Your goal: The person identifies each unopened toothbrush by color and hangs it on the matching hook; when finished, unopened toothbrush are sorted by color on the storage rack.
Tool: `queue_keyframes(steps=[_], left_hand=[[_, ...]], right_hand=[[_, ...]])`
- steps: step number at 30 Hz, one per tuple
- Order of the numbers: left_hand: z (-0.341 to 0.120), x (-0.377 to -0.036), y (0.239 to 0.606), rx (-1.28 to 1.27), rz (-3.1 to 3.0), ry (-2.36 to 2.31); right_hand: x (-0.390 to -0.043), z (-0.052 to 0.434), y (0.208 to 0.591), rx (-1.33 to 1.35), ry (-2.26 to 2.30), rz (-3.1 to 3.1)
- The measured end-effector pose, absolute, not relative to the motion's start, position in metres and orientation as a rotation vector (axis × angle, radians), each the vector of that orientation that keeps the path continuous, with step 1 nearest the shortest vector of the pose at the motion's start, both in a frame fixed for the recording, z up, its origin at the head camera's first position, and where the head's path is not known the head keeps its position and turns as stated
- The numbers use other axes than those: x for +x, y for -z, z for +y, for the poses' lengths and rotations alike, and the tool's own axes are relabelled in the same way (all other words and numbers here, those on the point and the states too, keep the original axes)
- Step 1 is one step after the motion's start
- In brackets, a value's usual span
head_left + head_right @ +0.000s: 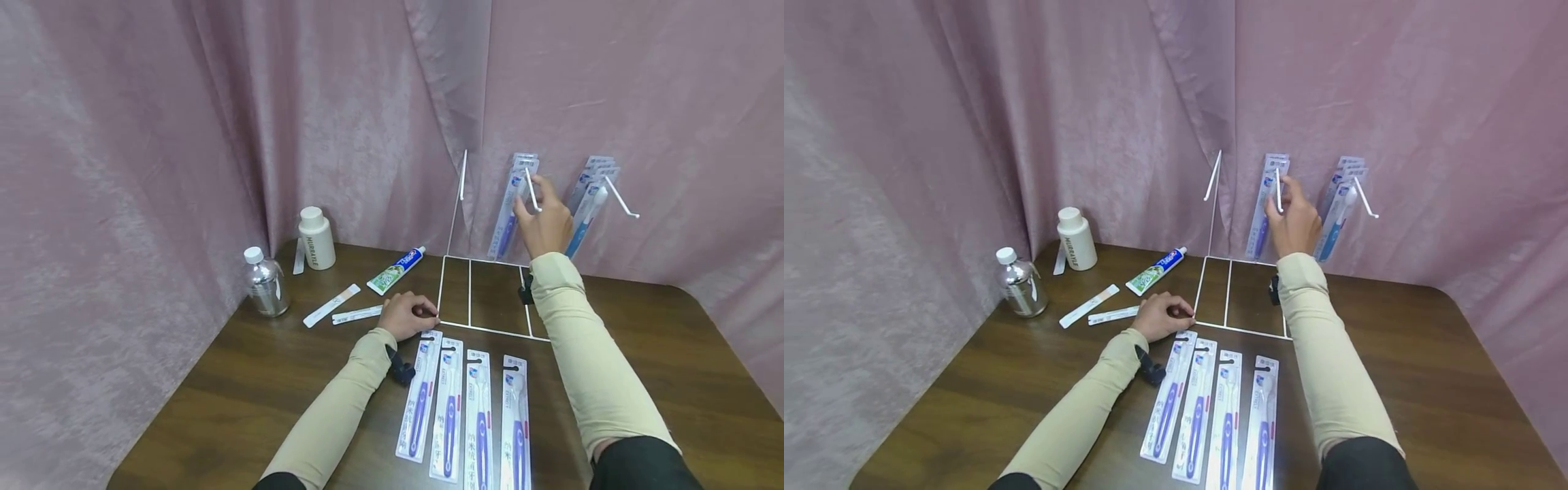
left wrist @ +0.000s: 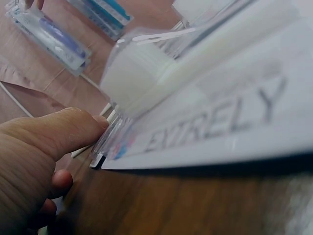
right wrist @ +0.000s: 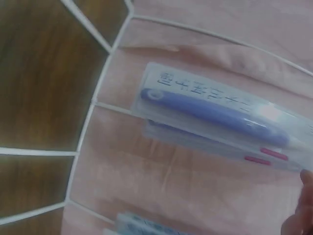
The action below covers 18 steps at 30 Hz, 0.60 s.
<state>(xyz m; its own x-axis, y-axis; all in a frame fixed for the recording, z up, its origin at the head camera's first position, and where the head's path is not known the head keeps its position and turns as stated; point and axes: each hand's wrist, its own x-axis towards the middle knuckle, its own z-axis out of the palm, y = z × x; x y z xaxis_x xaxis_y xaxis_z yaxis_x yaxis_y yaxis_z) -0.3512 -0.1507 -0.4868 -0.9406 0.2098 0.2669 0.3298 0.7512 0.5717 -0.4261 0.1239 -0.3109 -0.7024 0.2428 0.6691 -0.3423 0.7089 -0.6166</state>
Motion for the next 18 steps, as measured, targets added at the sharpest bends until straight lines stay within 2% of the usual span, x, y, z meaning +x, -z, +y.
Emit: queue_keyframes(steps=[4,8,13,18], left_hand=[[-0.151,-0.353,0.484,-0.430,-2.759,0.942],[-0.155,-0.352,0.480,-0.416,-2.781,0.919],[-0.155,-0.349,0.473,-0.422,-2.783,0.931],[-0.152,-0.352,0.476,-0.446,-2.799,0.929]], right_hand=[[-0.402,0.135,0.318,0.070,-1.039,-2.123],[-0.354,0.150,0.361,0.034,-1.235,-2.213],[-0.284,0.175,0.420,-0.093,-1.691,-2.467],[-0.239,0.191,0.448,-0.131,-1.938,-2.593]])
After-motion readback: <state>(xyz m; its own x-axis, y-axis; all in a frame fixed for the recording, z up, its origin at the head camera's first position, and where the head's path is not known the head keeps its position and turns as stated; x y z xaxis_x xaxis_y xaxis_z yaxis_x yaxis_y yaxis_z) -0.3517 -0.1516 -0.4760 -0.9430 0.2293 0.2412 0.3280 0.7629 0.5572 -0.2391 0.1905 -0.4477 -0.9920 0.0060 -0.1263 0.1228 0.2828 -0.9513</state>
